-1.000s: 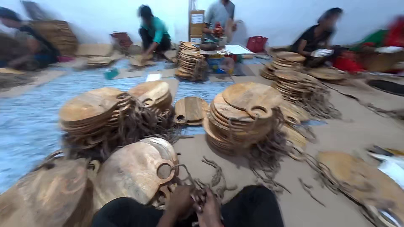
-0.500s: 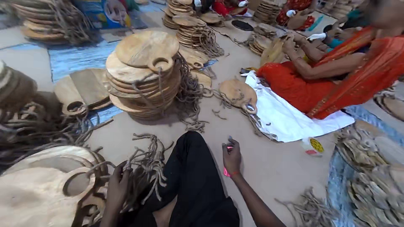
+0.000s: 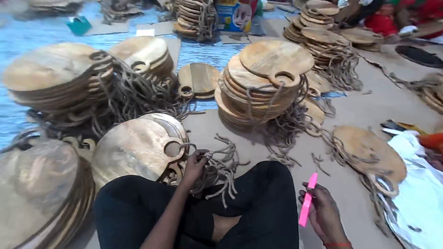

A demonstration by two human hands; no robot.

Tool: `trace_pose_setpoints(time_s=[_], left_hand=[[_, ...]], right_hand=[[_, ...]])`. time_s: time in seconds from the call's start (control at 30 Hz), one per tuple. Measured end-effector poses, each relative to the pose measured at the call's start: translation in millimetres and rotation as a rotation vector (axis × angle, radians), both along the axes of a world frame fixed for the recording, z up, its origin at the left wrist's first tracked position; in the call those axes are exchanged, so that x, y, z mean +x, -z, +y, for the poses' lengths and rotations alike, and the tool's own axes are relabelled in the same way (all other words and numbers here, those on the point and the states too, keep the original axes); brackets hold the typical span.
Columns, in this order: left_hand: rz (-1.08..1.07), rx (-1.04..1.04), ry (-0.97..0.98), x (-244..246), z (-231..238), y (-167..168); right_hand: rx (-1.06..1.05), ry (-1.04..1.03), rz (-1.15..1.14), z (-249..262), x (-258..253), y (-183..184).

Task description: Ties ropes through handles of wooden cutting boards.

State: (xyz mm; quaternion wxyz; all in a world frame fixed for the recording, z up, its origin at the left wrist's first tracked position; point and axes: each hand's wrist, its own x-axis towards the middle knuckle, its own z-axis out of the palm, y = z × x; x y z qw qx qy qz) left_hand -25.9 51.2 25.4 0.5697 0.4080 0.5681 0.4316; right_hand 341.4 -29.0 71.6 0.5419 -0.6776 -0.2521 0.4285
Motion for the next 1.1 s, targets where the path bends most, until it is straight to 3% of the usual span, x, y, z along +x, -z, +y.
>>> trace_pose_setpoints(time_s=[0.1,0.2,0.33,0.5,0.7,1.1], left_hand=[[0.001,0.086,-0.076,-0.4,-1.0,-5.6],[0.055,0.136,-0.085,-4.7,-4.2,-14.4],[0.176,0.123,0.006,-12.9,-16.1,-20.1],[0.202,0.09,0.1,-12.2,-23.7,-18.3],[0.077,0.118,0.176,-0.3,-23.2,-17.0],[-0.04,0.118,0.226,0.0,-25.2,-18.6]], right_hand=[[-0.062,-0.321,0.185,-4.8,-82.4,-35.2],[-0.259,-0.572,0.409,-12.5,-152.5,-22.9],[-0.395,-0.57,0.467,4.2,-206.6,0.1],[-0.294,-0.611,0.315,32.2,-218.9,1.3],[-0.16,-0.648,0.126,37.3,-212.0,16.4],[-0.195,-0.668,0.003,35.0,-211.6,29.4]])
